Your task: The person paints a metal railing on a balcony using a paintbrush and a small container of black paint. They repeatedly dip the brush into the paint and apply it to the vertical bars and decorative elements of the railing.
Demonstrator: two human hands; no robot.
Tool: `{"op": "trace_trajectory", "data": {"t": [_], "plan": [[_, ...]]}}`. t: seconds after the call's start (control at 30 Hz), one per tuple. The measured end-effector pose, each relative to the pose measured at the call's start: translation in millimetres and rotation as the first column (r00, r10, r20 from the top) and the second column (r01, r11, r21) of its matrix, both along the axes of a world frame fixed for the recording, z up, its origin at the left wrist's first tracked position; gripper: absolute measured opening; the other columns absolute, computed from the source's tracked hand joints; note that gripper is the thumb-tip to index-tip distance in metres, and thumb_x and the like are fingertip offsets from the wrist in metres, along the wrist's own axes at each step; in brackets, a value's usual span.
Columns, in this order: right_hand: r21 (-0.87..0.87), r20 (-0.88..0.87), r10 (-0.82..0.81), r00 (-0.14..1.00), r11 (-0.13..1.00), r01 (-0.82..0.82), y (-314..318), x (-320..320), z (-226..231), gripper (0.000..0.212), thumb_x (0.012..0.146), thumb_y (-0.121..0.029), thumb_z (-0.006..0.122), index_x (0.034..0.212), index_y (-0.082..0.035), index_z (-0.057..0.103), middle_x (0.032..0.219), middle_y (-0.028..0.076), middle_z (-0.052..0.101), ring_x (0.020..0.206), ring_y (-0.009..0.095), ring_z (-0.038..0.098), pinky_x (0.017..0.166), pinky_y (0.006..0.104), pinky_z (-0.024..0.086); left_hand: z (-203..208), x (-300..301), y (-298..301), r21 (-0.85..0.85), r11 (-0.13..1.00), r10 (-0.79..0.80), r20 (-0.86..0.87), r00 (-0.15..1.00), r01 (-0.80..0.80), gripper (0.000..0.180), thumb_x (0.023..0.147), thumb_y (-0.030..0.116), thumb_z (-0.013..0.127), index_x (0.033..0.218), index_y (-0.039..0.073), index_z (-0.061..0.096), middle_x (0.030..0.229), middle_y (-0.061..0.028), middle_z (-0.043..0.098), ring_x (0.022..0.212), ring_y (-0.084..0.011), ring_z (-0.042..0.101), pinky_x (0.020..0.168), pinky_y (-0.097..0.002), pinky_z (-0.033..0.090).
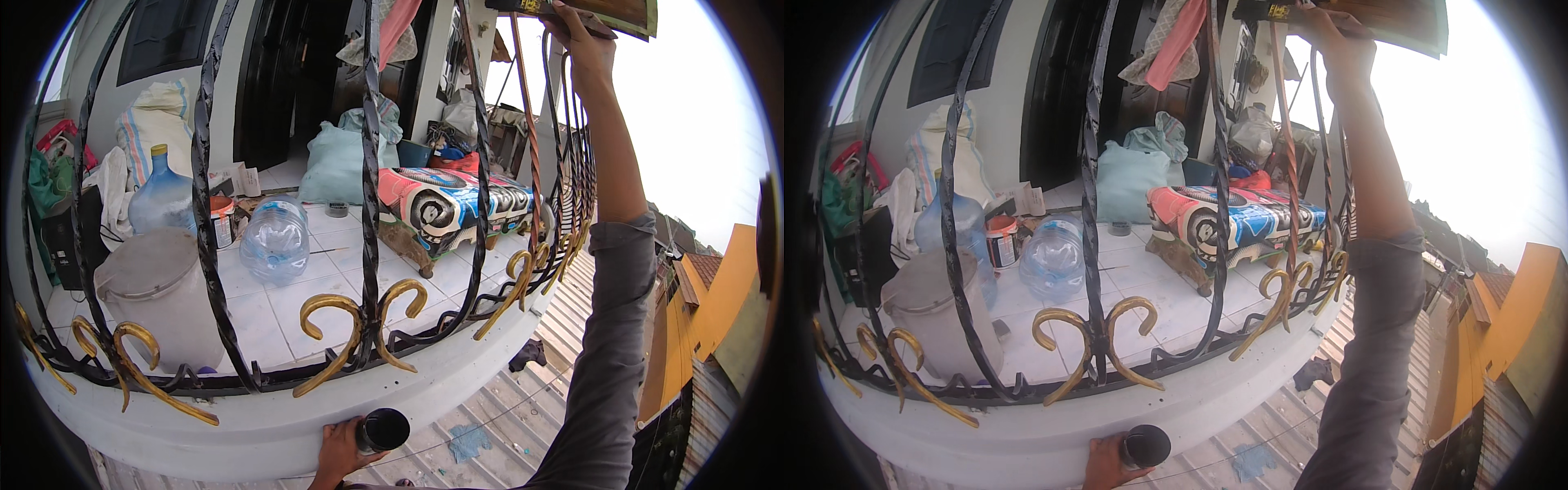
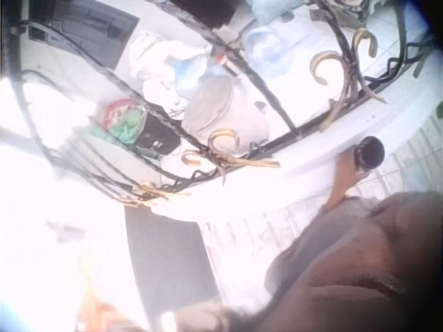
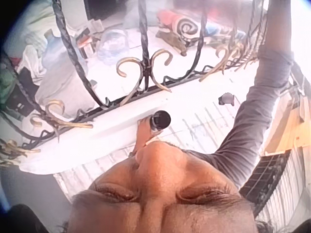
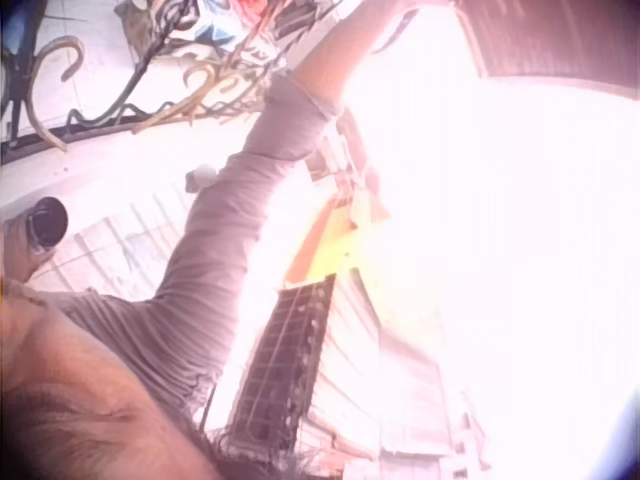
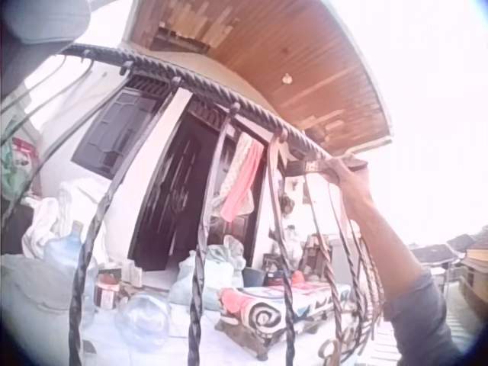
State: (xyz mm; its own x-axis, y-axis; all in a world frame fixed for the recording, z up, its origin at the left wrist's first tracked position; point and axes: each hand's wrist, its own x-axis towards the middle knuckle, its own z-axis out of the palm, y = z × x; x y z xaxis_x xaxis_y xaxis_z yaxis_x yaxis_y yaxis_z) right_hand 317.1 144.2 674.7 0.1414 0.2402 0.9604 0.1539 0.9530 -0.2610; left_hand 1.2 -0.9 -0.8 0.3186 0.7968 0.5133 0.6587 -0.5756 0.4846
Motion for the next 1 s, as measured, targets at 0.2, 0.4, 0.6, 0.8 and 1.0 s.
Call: {"op": "trace_trajectory", "data": {"t": [0.2, 0.4, 0.6, 0.8, 1.0], "plan": [[0.253, 0.060, -0.227, 0.972, 0.946, 0.205, -144, 41, -165, 0.014, 0.102, -0.009, 0.063, 0.112, 0.000, 0.067, 0.099, 0.009, 0.068, 0.090, 0.016, 0.067, 0.072, 0.0226, 0.052, -5, 4, 2, -0.048, 0.999, -0.010, 0.034, 0.999, 0.012, 0.098, 0.061, 0.060, 0.093, 0.130, 0.000, 0.057, 0.120, -0.0151, 0.067, 0.114, -0.0313, 0.063, 0.103, -0.0470, 0.037], [-0.166, -0.167, 0.320, 0.932, 0.923, -0.347, -229, 35, -407, 0.014, 0.098, -0.012, 0.072, 0.097, -0.006, 0.058, 0.082, 0.005, 0.060, 0.066, 0.012, 0.066, 0.045, 0.0187, 0.048, -6, 4, 4, -0.038, 0.999, -0.020, 0.028, 0.999, 0.021, 0.101, 0.060, 0.052, 0.095, 0.134, 0.000, 0.052, 0.124, -0.0148, 0.065, 0.114, -0.0325, 0.061, 0.102, -0.0476, 0.036], [-0.626, 0.092, -0.051, 0.994, 0.773, 0.097, -222, -40, -500, 0.022, 0.073, -0.005, 0.092, 0.083, -0.002, 0.073, 0.077, 0.012, 0.074, 0.064, 0.016, 0.071, 0.056, 0.0240, 0.052, -8, 5, 6, 0.019, 1.000, 0.005, -0.004, 1.000, -0.005, 0.100, 0.058, 0.054, 0.096, 0.134, 0.003, 0.055, 0.128, -0.0121, 0.061, 0.114, -0.0304, 0.058, 0.099, -0.0470, 0.036], [-0.687, 0.536, 0.106, 0.838, 0.632, 0.360, -179, -69, -520, 0.010, 0.082, -0.012, 0.084, 0.089, -0.008, 0.078, 0.080, 0.006, 0.073, 0.068, 0.022, 0.072, 0.061, 0.0302, 0.053, -5, 4, 7, -0.053, 0.999, 0.001, 0.008, 1.000, -0.001, 0.098, 0.059, 0.055, 0.094, 0.133, 0.003, 0.058, 0.125, -0.0122, 0.066, 0.116, -0.0309, 0.060, 0.100, -0.0459, 0.036], [-0.508, 0.793, 0.185, 0.581, 0.726, 0.463, -146, -94, -536, 0.015, 0.082, -0.027, 0.079, 0.085, -0.013, 0.077, 0.078, 0.005, 0.070, 0.079, 0.028, 0.067, 0.069, 0.0415, 0.053, 6, 10, 7, -0.113, 0.994, 0.013, 0.068, 0.998, -0.006, 0.087, 0.057, 0.048, 0.098, 0.127, 0.006, 0.065, 0.117, -0.0088, 0.071, 0.110, -0.0309, 0.062, 0.100, -0.0431, 0.038]]}}
